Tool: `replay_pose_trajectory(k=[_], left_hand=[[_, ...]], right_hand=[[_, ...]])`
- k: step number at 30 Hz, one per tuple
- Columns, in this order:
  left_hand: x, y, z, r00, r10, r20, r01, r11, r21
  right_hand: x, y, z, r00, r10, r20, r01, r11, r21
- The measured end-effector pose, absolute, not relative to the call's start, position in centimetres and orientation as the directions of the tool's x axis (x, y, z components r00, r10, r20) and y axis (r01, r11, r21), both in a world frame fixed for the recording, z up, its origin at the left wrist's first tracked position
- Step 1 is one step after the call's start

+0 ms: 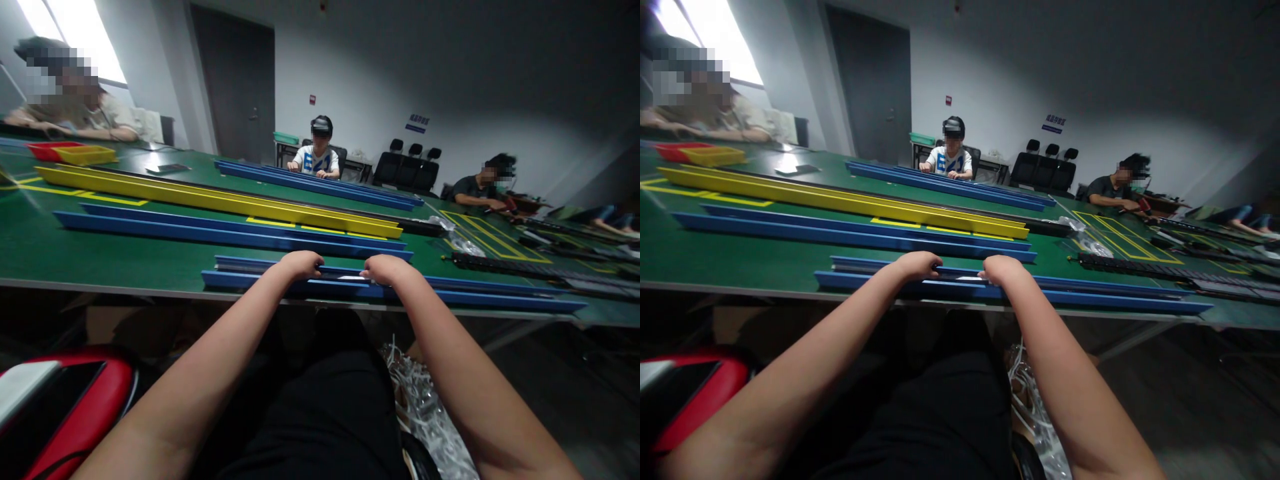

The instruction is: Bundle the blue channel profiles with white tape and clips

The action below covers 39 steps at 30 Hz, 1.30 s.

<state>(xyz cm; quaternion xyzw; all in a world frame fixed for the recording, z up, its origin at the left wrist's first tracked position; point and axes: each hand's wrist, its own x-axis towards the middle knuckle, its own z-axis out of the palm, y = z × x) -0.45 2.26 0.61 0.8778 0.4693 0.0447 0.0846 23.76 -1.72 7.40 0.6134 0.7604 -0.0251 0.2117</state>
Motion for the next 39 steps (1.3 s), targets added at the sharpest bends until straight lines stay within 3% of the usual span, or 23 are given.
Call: replay_pose_trajectory(k=[7,15,20,29,39], left_hand=[[-0.9,1.8,0.6,0.583,0.812,0.031,0.796,-0.579,0.176],[-7.2,2.0,0.3,0.548,0.836,-0.007,0.811,-0.529,0.251],[-11.3,1.9,0.6,0.525,0.85,-0.037,0.82,-0.493,0.291],[-11.6,1.8,1.0,0.467,0.882,-0.066,0.849,-0.426,0.312],[-11.7,1.7,1.2,0.471,0.88,-0.062,0.853,-0.437,0.284]], right_hand=[[23.3,-1.7,6.8,-0.205,0.943,-0.261,0.914,0.28,0.293],[19.0,-2.0,6.2,-0.348,0.918,-0.188,0.878,0.39,0.276],[16.9,-2.3,6.3,-0.392,0.914,-0.101,0.892,0.405,0.203],[19.7,-2.0,7.9,-0.533,0.823,-0.198,0.841,0.541,-0.015],[17.3,-1.9,6.5,-0.312,0.926,-0.212,0.915,0.353,0.194]])
